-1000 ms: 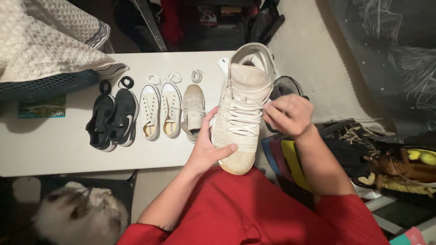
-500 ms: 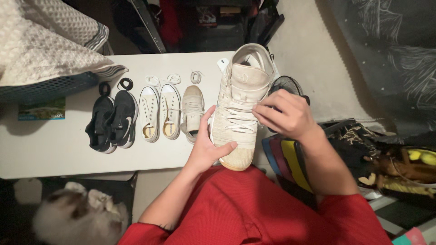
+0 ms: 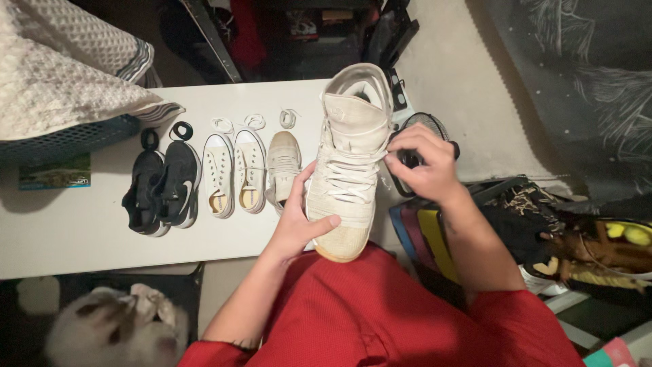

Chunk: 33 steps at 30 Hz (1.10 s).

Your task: The person laces a white high-top sneaker by threading the laces through the eyelets and tying them. The person handles the shoe and laces by hand, repeatedly adjusting the lacing pattern and tightening the laces.

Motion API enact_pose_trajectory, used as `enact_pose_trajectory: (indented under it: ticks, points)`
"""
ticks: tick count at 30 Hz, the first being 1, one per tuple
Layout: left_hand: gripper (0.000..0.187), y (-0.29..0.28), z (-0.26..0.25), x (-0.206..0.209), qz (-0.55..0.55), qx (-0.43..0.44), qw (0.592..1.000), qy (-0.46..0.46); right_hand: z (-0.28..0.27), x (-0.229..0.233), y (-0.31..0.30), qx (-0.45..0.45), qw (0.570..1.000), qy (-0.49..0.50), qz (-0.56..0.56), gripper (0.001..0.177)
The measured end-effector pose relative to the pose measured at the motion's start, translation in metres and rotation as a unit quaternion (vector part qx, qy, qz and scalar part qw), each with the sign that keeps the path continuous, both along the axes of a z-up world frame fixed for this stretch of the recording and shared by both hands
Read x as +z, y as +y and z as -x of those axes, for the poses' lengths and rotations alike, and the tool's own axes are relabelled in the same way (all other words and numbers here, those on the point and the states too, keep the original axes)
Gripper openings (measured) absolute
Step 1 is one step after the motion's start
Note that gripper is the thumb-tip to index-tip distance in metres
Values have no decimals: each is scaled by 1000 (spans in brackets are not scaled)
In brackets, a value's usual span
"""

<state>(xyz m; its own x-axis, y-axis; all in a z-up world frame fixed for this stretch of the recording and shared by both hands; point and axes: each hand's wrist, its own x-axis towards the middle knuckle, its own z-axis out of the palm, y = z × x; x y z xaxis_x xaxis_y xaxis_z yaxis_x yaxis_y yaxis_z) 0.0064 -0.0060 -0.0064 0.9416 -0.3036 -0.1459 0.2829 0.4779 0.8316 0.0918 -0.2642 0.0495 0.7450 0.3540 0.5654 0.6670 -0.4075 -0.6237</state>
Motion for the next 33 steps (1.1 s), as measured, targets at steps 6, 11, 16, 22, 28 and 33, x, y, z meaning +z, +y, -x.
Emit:
enact_pose_trajectory:
  ticks: [6, 11, 16, 22, 28, 33]
  points:
    - [104, 4, 0, -1, 10, -8, 1000, 6, -9, 2, -1, -18, 979, -189, 76, 22]
    - [105, 3, 0, -2, 26, -26, 999, 25, -15, -3, -10, -64, 936, -319, 136, 26]
    - [106, 2, 1, -7, 11, -35, 999, 26, -16, -20, -15, -63, 945, -293, 130, 28]
    - [108, -3, 0, -42, -29, -13, 999, 22, -17, -74, -19, -116, 974, -167, 94, 25]
    - [111, -7, 7, -109, -58, 7, 997, 54, -40, -156, -35, -99, 870, 425, -229, 23]
    - [114, -13, 18, -192, -64, 1, 994, 91, -61, -214, -59, -71, 641, 560, -521, 30]
